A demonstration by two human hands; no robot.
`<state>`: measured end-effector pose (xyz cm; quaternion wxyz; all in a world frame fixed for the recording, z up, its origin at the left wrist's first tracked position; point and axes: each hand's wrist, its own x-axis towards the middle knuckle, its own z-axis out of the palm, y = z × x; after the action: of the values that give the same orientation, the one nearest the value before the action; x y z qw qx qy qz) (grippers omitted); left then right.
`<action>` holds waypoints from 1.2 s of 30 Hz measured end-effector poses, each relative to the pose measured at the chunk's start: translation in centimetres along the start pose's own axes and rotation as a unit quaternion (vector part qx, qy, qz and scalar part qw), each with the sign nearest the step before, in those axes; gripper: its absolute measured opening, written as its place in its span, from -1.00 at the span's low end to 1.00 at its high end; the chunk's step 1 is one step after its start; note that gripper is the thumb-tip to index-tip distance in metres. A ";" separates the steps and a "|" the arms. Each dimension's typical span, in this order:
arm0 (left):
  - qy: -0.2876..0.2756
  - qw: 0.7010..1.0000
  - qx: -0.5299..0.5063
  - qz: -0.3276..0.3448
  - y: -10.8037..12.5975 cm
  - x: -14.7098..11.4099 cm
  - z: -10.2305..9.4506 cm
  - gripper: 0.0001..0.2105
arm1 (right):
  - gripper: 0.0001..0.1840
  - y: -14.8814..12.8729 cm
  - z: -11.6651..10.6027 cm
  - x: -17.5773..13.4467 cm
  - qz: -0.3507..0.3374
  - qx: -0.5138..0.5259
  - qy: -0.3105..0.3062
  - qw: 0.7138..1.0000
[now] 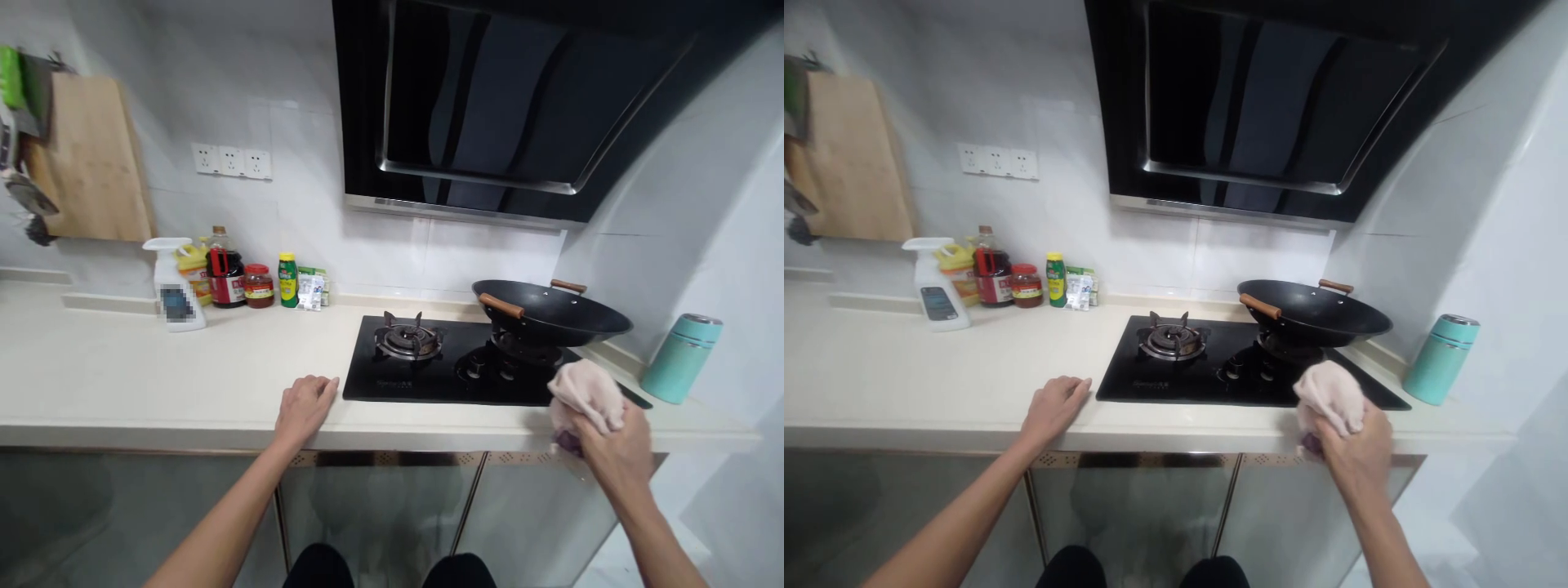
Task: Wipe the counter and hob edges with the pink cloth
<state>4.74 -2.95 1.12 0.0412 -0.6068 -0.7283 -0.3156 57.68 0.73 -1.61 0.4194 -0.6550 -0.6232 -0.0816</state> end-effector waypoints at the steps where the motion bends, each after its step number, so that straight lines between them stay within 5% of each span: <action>1: 0.000 1.000 0.002 0.001 0.0 0.0 0.0 -0.54 | -0.53 -1.6 1.1 -0.2 -0.017 0.007 -0.026 0.999; 5: -0.001 1.000 0.001 0.004 0.0 -0.2 -0.1 -0.52 | -0.46 -4.9 4.2 -1.5 -0.122 -0.091 -0.131 0.980; 11: -0.008 1.000 -0.009 0.003 0.1 -0.3 0.0 -0.52 | -0.20 -0.5 2.4 -0.3 -0.178 -0.023 -0.298 0.937; 18: -0.006 1.000 -0.012 0.000 0.5 -0.4 0.3 -0.55 | -0.33 -0.8 3.2 1.9 -0.203 -0.026 -0.314 0.927; 23: 0.005 1.000 -0.026 0.001 0.8 -0.6 0.3 -0.52 | -0.36 -8.0 4.8 -1.1 -0.276 -0.053 -0.303 0.911; 31: 0.022 0.997 -0.072 0.021 0.3 -0.7 0.2 -0.58 | -0.30 -26.2 10.4 -7.2 -0.411 0.047 -0.273 0.869; 36: 0.056 0.990 -0.110 0.075 -0.8 -1.5 -0.4 -0.50 | -0.14 -31.0 12.3 -8.1 -0.423 0.123 -0.285 0.852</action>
<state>4.25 -4.47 0.47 0.0382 -0.6419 -0.6385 -0.4228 23.38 -1.30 -0.65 0.2258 -0.2659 -0.9370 0.0166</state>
